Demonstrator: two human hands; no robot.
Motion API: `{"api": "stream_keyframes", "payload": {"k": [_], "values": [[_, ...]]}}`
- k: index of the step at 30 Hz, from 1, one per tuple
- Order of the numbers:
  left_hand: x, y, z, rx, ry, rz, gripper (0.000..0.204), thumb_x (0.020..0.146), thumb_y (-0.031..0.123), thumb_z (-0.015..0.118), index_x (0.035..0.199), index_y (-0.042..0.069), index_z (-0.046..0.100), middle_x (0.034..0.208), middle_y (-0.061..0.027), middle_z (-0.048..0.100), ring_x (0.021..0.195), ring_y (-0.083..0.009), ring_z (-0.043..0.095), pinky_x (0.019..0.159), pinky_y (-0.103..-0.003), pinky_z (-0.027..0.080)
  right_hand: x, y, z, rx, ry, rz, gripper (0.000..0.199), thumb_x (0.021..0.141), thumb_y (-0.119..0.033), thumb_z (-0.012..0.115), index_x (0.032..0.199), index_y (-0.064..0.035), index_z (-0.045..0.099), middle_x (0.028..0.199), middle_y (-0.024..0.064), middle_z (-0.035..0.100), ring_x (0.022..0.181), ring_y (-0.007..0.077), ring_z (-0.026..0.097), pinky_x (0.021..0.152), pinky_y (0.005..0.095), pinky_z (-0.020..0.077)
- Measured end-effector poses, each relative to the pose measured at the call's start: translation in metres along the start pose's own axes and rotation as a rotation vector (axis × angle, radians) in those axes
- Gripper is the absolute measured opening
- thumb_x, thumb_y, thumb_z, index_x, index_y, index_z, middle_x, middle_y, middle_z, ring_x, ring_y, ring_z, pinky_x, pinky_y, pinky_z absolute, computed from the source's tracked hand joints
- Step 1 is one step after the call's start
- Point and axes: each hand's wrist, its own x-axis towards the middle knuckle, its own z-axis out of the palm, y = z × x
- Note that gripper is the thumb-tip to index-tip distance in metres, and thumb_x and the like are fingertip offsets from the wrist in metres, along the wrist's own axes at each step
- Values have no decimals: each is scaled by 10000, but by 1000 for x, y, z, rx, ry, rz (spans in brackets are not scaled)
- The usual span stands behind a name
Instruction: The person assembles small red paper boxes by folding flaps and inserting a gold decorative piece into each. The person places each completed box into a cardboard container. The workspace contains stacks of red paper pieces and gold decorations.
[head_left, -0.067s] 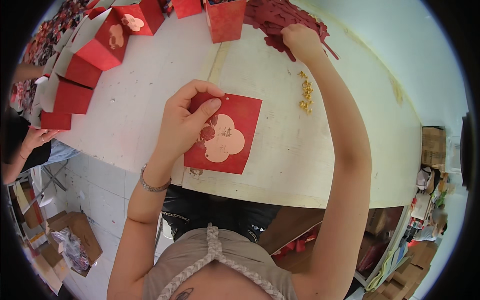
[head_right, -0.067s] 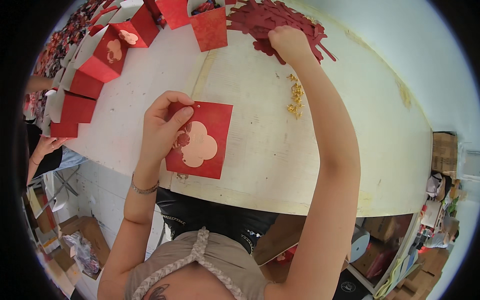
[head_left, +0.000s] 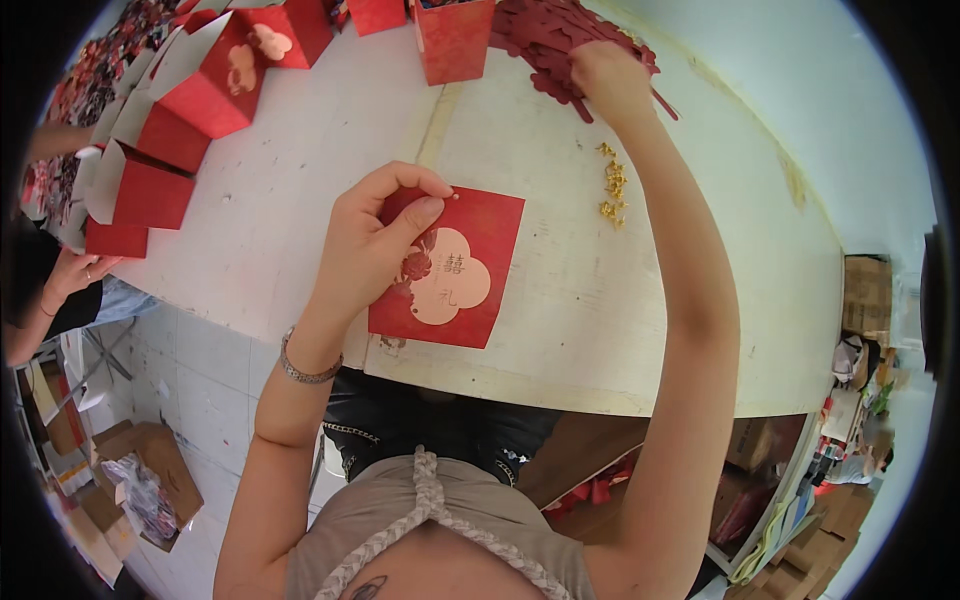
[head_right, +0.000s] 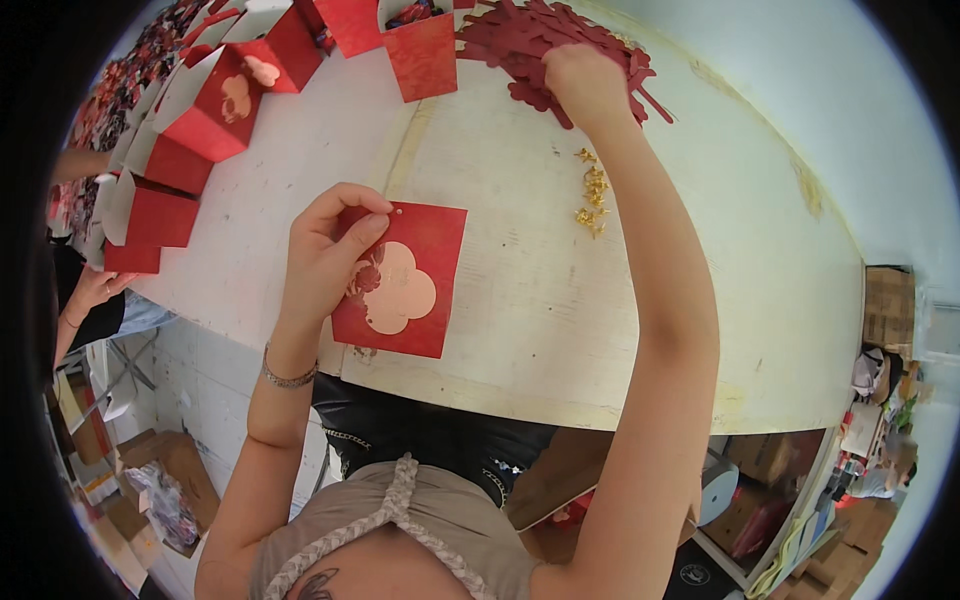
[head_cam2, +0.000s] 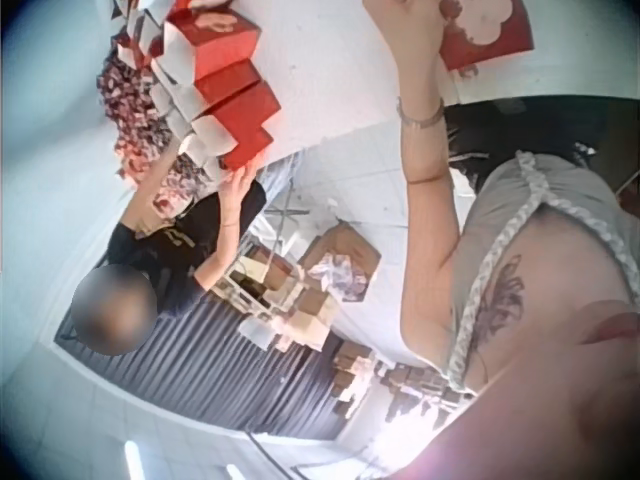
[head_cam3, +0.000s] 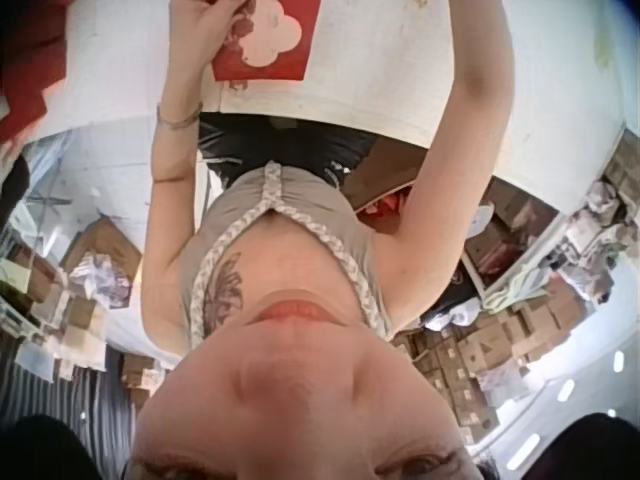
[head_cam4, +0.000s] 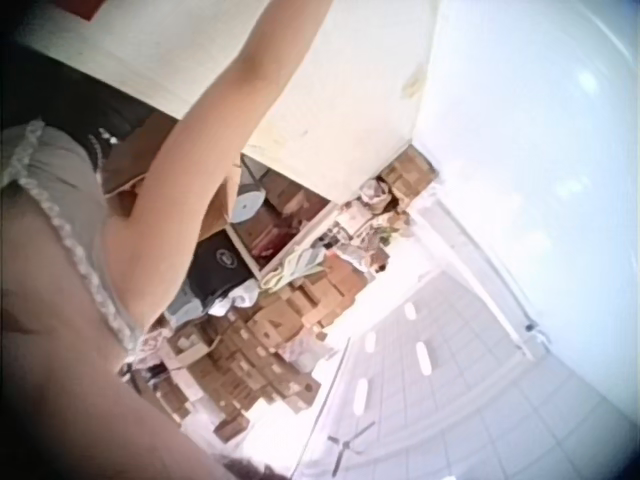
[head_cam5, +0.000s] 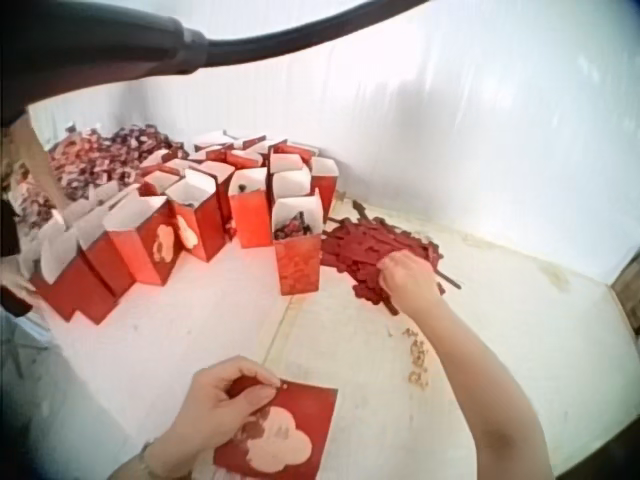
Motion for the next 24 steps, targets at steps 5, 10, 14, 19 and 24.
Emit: {"api": "stream_keyframes", "payload": {"k": [5, 10, 14, 19, 24], "values": [[0, 2, 7, 80, -52, -33, 104, 890, 8, 536, 957, 1, 615, 799, 3, 608, 617, -35, 523, 524, -176, 449, -26, -95, -115, 448, 409, -187, 172, 670, -32, 710, 840, -59, 698, 885, 46, 699, 748, 201, 667, 629, 274, 540], [1, -18, 26, 110, -84, 141, 115, 875, 14, 569, 974, 4, 628, 832, -1, 628, 645, -28, 539, 586, -174, 464, -61, -124, -148, 347, 205, -428, 230, 582, -56, 614, 802, -16, 668, 952, 99, 656, 837, 231, 647, 663, 281, 552], [-8, -12, 35, 111, -72, -34, 163, 843, 8, 637, 1006, 7, 631, 848, -3, 637, 659, -30, 560, 590, -179, 469, -68, -116, -144, 566, 77, -275, 260, 634, -37, 647, 893, -21, 669, 949, 87, 654, 814, 226, 633, 664, 305, 542], [-14, -3, 43, 80, 70, 12, 192, 821, 11, 674, 1008, 5, 629, 851, 0, 638, 664, -32, 573, 591, -179, 470, -81, -33, -64, 378, -216, 611, 220, 803, -140, 629, 1000, -65, 694, 899, 119, 661, 812, 273, 635, 687, 362, 514], [-18, -3, 39, 164, 77, 113, 173, 830, 9, 661, 1000, 5, 630, 856, -9, 629, 671, -42, 579, 594, -184, 465, -90, -24, -35, 238, -307, 637, 189, 809, -232, 635, 931, -119, 725, 938, 90, 666, 834, 276, 632, 748, 383, 497]]}}
